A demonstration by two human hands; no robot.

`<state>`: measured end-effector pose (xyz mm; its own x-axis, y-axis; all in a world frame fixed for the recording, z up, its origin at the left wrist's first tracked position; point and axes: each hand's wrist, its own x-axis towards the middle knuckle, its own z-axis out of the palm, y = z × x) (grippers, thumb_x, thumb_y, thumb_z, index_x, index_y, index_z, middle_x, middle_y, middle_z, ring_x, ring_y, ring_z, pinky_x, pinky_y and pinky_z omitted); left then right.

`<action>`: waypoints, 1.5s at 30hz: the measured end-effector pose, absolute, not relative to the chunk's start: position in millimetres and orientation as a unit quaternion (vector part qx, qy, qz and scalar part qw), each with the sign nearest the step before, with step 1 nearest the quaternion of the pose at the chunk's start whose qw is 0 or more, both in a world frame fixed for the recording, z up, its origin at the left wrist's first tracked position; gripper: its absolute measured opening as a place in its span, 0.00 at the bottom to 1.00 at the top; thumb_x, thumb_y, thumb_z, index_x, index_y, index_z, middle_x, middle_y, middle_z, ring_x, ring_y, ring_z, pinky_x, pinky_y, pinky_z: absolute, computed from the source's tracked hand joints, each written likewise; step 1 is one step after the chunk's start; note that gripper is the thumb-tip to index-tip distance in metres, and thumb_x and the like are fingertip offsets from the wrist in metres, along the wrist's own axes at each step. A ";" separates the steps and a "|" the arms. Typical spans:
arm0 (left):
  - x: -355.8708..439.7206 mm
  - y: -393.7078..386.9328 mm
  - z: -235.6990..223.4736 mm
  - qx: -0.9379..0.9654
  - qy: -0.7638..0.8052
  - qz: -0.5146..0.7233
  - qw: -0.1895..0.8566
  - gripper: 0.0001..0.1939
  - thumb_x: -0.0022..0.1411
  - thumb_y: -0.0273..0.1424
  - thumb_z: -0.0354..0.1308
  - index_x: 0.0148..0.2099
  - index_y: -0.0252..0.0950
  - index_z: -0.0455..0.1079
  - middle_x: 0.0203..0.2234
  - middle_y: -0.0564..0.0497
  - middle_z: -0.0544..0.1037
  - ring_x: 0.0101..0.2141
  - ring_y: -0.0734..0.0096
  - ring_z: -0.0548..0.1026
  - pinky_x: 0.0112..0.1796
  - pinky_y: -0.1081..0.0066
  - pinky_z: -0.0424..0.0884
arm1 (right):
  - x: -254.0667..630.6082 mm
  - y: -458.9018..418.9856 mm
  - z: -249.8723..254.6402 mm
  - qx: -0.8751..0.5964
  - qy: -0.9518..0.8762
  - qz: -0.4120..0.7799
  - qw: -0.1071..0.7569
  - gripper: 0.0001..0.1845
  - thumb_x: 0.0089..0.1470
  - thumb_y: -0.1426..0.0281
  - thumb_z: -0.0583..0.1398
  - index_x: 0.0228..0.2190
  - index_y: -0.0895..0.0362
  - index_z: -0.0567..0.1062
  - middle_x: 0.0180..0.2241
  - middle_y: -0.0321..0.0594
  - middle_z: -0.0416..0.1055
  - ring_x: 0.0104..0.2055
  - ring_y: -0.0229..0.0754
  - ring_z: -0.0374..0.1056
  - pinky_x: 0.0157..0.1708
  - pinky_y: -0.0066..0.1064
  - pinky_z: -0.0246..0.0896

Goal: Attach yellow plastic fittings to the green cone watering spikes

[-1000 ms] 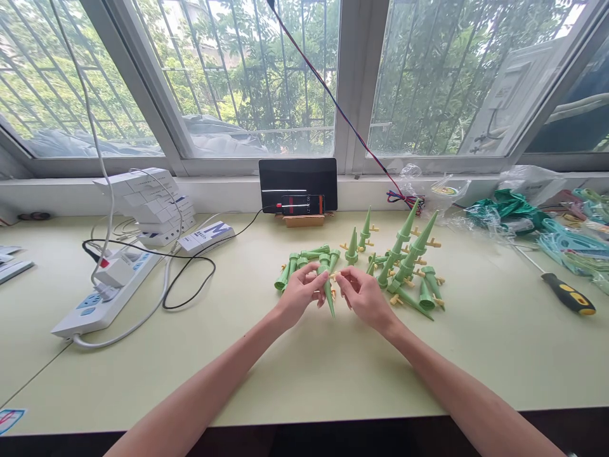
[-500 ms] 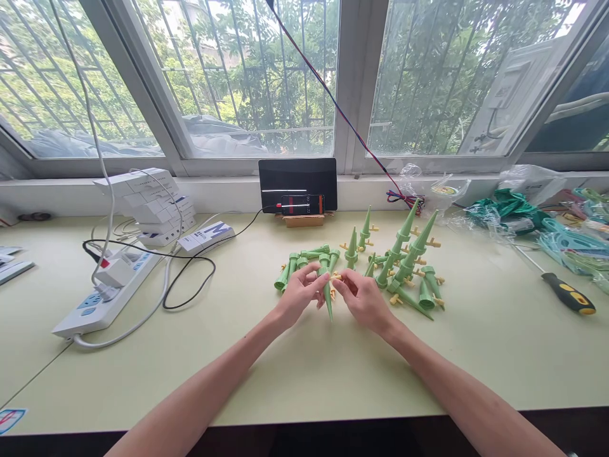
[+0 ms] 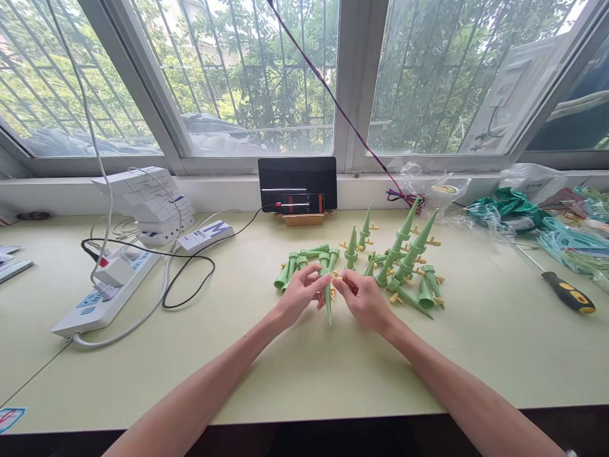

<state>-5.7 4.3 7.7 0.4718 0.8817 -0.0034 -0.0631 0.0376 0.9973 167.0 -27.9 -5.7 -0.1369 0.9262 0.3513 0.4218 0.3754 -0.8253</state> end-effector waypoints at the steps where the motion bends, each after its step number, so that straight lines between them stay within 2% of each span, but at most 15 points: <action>1: -5.6 4.2 7.8 0.584 0.349 0.374 0.630 0.17 0.58 0.45 0.62 0.39 0.37 0.65 0.23 0.55 0.69 0.21 0.77 0.66 0.23 0.73 0.66 | 167.1 -27.9 -5.3 -0.483 -0.700 0.280 0.445 0.23 0.63 0.54 0.51 0.22 0.54 0.54 0.19 0.28 0.50 0.22 0.34 0.44 0.22 0.28 0.41; 11: -5.7 4.0 8.3 0.595 0.343 0.364 0.629 0.16 0.58 0.44 0.62 0.36 0.37 0.67 0.24 0.54 0.70 0.23 0.76 0.68 0.23 0.74 0.66 | 168.2 -27.3 -6.7 -0.490 -0.702 0.265 0.443 0.25 0.63 0.55 0.52 0.21 0.55 0.54 0.18 0.29 0.47 0.21 0.33 0.44 0.22 0.29 0.39; 23: -6.0 4.2 4.0 0.607 0.340 0.354 0.625 0.15 0.60 0.45 0.60 0.37 0.38 0.66 0.24 0.56 0.69 0.22 0.78 0.65 0.23 0.76 0.66 | 168.3 -27.3 -6.9 -0.494 -0.713 0.249 0.430 0.26 0.64 0.57 0.52 0.20 0.55 0.50 0.18 0.29 0.45 0.22 0.33 0.42 0.22 0.30 0.38; 36: -4.7 4.8 0.0 0.625 0.341 0.342 0.613 0.17 0.60 0.46 0.60 0.38 0.37 0.68 0.23 0.56 0.69 0.21 0.78 0.65 0.22 0.74 0.66 | 169.0 -27.7 -5.1 -0.482 -0.725 0.245 0.427 0.26 0.65 0.58 0.49 0.19 0.56 0.55 0.17 0.31 0.49 0.21 0.33 0.44 0.22 0.29 0.40; 45: -4.4 3.2 -1.2 0.623 0.348 0.334 0.615 0.17 0.60 0.47 0.60 0.39 0.37 0.68 0.23 0.56 0.69 0.21 0.78 0.65 0.21 0.75 0.66 | 167.9 -27.2 -4.6 -0.492 -0.722 0.241 0.423 0.26 0.65 0.59 0.49 0.18 0.56 0.53 0.16 0.31 0.48 0.20 0.33 0.44 0.22 0.30 0.40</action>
<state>-4.4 3.2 -1.2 0.5340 0.8454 -0.0124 0.0231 0.0001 0.9997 167.9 -27.2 -4.6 -0.1579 0.9138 0.3742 0.5065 0.4002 -0.7637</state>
